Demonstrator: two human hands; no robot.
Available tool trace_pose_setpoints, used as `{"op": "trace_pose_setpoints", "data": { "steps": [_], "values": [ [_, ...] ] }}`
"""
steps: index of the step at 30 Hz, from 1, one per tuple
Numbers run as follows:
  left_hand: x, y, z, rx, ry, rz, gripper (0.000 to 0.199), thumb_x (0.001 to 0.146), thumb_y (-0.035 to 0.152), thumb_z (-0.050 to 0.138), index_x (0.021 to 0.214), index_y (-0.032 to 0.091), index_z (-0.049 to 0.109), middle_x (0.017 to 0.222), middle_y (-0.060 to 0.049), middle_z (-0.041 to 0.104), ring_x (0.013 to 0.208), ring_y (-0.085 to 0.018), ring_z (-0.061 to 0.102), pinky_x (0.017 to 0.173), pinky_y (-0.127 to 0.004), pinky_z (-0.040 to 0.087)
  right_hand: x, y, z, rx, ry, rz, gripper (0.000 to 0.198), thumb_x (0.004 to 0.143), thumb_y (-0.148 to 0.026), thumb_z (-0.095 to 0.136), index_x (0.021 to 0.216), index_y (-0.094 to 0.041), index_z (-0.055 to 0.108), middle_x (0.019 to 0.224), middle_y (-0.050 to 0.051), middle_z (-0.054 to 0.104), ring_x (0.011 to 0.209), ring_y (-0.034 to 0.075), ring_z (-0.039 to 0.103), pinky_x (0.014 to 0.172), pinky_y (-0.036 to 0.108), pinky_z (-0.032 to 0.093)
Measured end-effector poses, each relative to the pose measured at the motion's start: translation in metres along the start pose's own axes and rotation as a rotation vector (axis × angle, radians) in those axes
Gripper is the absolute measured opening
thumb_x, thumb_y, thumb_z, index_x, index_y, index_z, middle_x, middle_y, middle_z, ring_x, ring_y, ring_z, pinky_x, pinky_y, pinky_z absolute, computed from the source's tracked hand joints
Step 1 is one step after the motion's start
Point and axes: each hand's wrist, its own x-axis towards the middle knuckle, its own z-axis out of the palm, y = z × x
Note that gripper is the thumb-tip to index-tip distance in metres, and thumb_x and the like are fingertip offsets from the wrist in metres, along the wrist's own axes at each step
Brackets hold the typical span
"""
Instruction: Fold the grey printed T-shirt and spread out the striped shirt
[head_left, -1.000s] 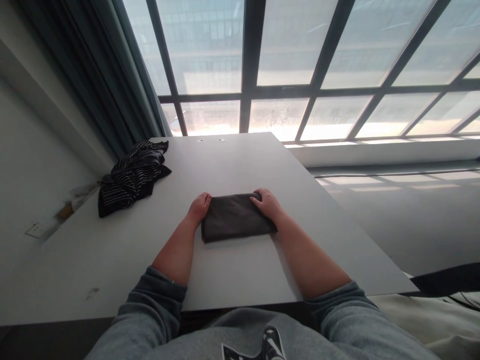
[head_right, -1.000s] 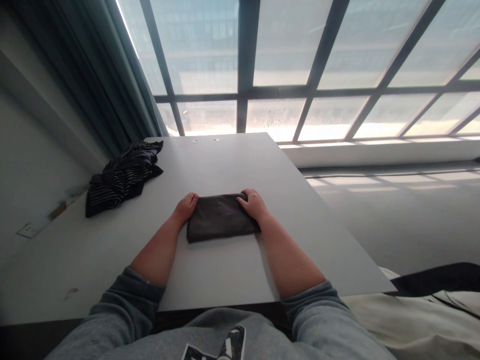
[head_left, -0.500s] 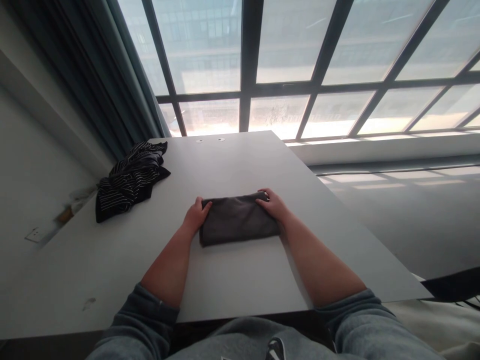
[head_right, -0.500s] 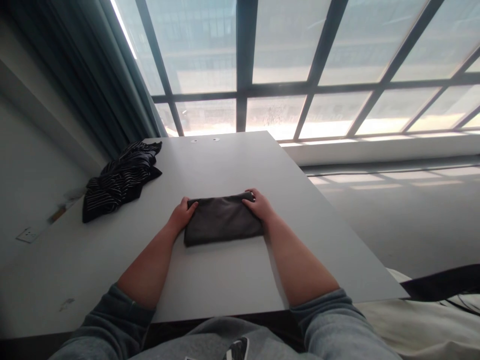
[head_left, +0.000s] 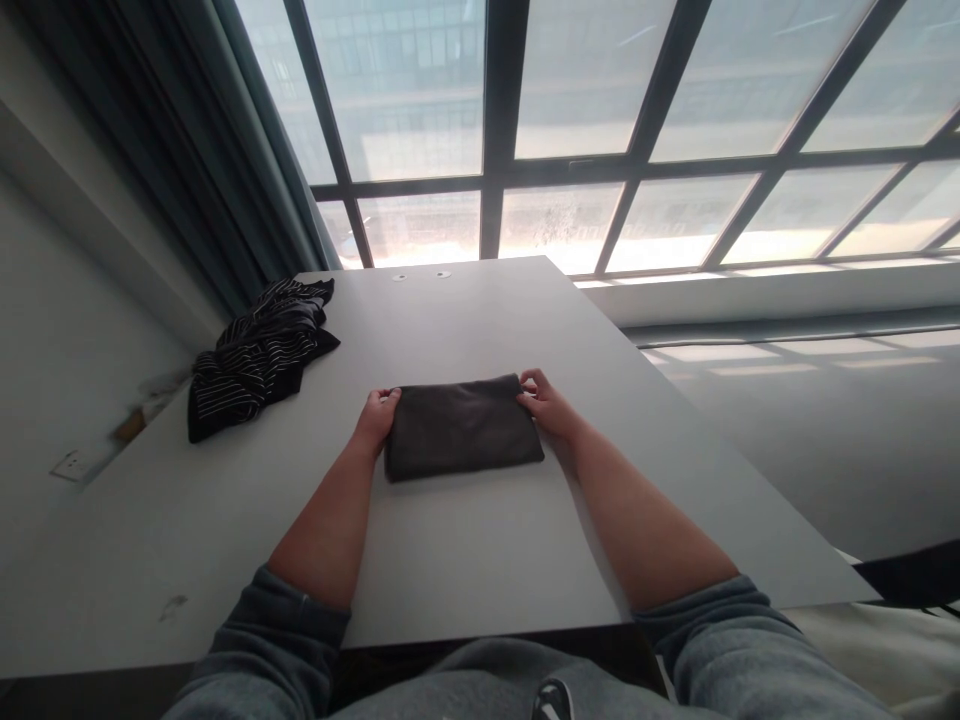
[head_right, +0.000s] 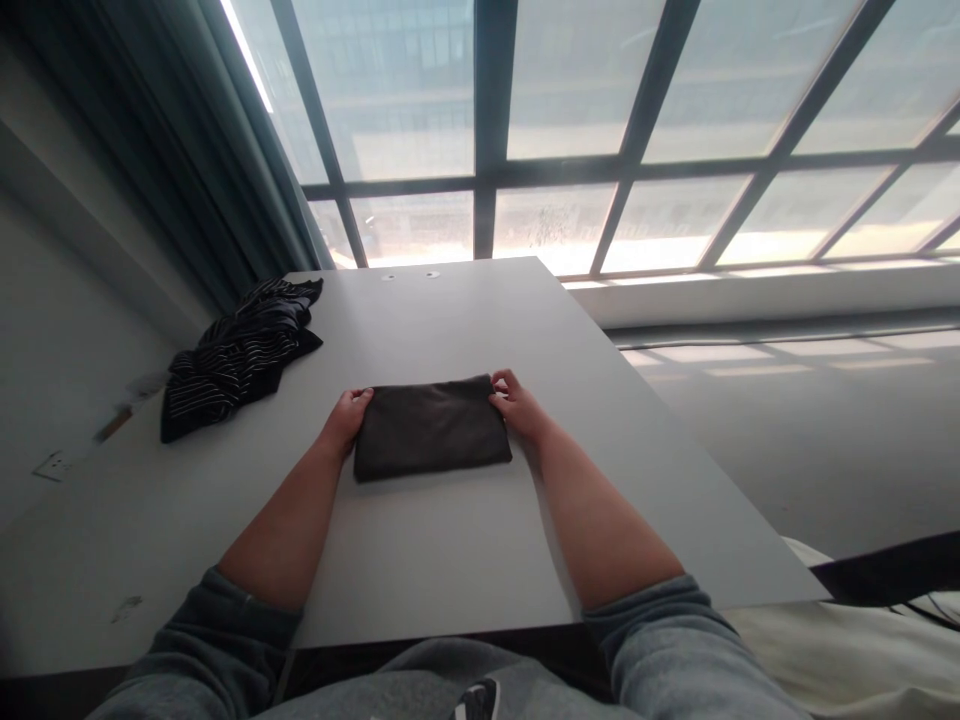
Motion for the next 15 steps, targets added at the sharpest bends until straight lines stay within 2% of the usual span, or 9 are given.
{"op": "trace_pose_setpoints", "data": {
  "steps": [4, 6, 9, 15],
  "values": [
    [-0.0012, 0.0030, -0.0039, 0.028, 0.046, 0.021, 0.040, 0.096, 0.050, 0.058, 0.119, 0.018, 0.055, 0.098, -0.008, 0.069, 0.081, -0.017, 0.063, 0.081, -0.030, 0.050, 0.0002, -0.0005, -0.0005, -0.123, 0.007, -0.048, 0.041, 0.076, -0.050, 0.069, 0.099, -0.018, 0.055, 0.097, 0.002, 0.065, 0.075, 0.006, 0.052, 0.064, 0.015, 0.040],
    [-0.0024, 0.0047, -0.0061, 0.055, 0.073, 0.036, 0.037, 0.097, 0.048, 0.058, 0.120, 0.020, 0.054, 0.094, -0.006, 0.067, 0.080, -0.017, 0.061, 0.084, -0.030, 0.048, -0.0005, -0.0026, -0.0017, -0.189, -0.029, -0.033, 0.035, 0.078, -0.048, 0.065, 0.090, -0.015, 0.062, 0.090, 0.003, 0.064, 0.078, 0.008, 0.051, 0.067, 0.017, 0.040],
    [-0.0038, 0.0059, -0.0077, 0.130, 0.102, 0.068, 0.032, 0.098, 0.044, 0.054, 0.121, 0.022, 0.053, 0.087, -0.002, 0.061, 0.077, -0.017, 0.056, 0.086, -0.031, 0.046, -0.0015, -0.0060, -0.0026, -0.219, -0.085, -0.012, 0.039, 0.077, -0.046, 0.065, 0.098, -0.014, 0.072, 0.096, 0.006, 0.067, 0.087, 0.011, 0.055, 0.075, 0.020, 0.043],
    [-0.0030, 0.0046, -0.0072, 0.186, 0.096, 0.132, 0.022, 0.099, 0.037, 0.047, 0.115, 0.024, 0.054, 0.080, 0.001, 0.055, 0.074, -0.016, 0.054, 0.086, -0.030, 0.046, -0.0029, -0.0062, 0.0015, -0.230, -0.085, -0.029, 0.053, 0.076, -0.053, 0.076, 0.113, -0.015, 0.073, 0.105, 0.005, 0.069, 0.092, 0.013, 0.060, 0.081, 0.023, 0.050]
  ]
}}
